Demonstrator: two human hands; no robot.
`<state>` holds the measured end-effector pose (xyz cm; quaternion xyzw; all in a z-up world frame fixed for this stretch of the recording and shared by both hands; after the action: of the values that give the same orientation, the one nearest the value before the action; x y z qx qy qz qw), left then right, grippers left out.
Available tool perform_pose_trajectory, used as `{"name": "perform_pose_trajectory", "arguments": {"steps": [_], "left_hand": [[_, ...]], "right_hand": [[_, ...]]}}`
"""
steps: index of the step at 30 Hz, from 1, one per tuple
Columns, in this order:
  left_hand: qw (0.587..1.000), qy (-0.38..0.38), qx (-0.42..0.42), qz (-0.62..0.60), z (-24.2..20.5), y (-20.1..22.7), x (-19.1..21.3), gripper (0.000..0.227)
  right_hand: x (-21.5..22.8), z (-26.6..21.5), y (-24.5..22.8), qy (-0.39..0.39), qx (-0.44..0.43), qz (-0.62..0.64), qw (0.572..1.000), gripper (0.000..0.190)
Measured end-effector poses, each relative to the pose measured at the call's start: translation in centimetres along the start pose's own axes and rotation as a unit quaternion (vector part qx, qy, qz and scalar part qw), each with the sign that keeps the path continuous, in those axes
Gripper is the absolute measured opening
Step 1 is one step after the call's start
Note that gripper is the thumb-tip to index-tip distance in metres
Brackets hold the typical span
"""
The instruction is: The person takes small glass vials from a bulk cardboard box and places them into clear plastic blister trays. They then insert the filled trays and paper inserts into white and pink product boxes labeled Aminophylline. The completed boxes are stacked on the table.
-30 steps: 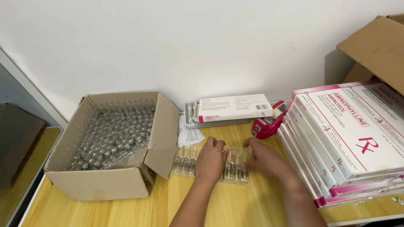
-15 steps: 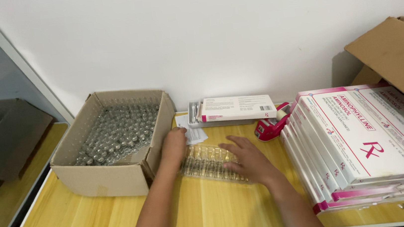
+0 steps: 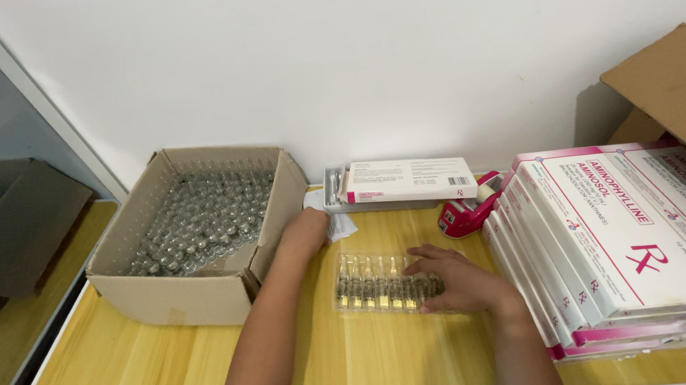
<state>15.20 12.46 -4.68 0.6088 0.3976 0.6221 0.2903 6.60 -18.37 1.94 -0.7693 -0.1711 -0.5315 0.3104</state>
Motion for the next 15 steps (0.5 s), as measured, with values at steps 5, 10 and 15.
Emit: {"name": "perform_pose_trajectory", "arguments": {"steps": [5, 10, 15], "left_hand": [[0.982, -0.046, -0.095, 0.159, 1.6, -1.4, 0.2, 0.024], [0.959, -0.042, -0.174, 0.222, 1.5, -1.1, 0.7, 0.047], [0.987, -0.046, -0.035, 0.151, 0.6, -0.6, 0.8, 0.017]], "right_hand": [[0.3, -0.2, -0.5, -0.006, -0.034, 0.009, 0.999, 0.075], [0.4, -0.2, -0.6, -0.002, -0.022, 0.005, 1.000, 0.074], [0.1, 0.0, -0.1, -0.002, -0.016, 0.009, 1.000, 0.071]]}}
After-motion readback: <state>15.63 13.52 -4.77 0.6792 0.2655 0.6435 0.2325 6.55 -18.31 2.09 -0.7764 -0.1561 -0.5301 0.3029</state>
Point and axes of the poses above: each hand's wrist, its own z-axis towards the middle knuckle, its own x-axis out of the back of the hand, y = z × x, the point moved 4 cm from there along z, towards the middle knuckle, and after that the axes turned 13 degrees about -z, right-handed, at the moved point
